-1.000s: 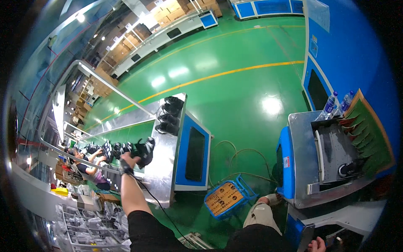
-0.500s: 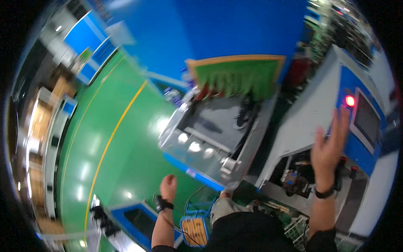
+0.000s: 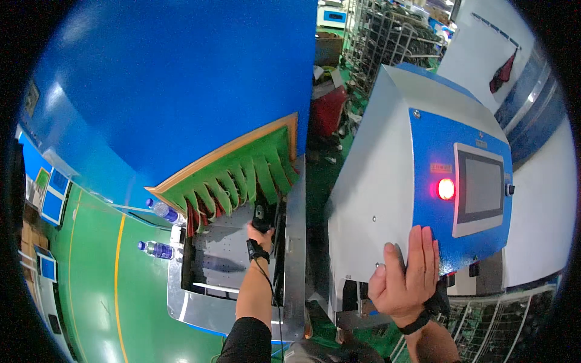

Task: Manufacturing shoes by placing shoe uppers onto green plastic lasts and processing them through industrial lasting machinery.

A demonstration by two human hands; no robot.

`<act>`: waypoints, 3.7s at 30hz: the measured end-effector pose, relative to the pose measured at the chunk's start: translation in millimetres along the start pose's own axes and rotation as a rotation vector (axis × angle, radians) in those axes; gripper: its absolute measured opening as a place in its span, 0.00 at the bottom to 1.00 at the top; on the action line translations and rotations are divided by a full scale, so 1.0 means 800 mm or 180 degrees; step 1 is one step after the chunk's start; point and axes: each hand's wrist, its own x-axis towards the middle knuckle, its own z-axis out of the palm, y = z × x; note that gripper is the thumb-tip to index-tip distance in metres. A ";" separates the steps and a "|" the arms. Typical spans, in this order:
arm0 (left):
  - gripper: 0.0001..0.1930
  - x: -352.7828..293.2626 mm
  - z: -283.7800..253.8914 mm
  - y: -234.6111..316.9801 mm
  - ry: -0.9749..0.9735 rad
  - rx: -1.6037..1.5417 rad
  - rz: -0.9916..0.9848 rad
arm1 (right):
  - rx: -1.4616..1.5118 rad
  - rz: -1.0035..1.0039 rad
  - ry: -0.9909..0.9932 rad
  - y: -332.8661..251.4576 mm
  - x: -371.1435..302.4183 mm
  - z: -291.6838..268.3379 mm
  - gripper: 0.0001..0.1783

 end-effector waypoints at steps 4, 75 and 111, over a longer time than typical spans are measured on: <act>0.29 -0.045 -0.044 0.080 -0.0444 -0.1037 -0.0429 | -0.0018 0.0117 0.0090 0.010 0.010 -0.005 0.16; 0.27 -0.501 -0.051 0.310 -0.3956 -0.0260 -0.0692 | 0.1195 0.1173 -0.1273 0.097 -0.325 -0.022 0.47; 0.15 -0.643 0.016 0.380 -0.5122 0.0813 0.1432 | 0.4996 0.3259 0.5695 0.389 -0.720 -0.714 0.32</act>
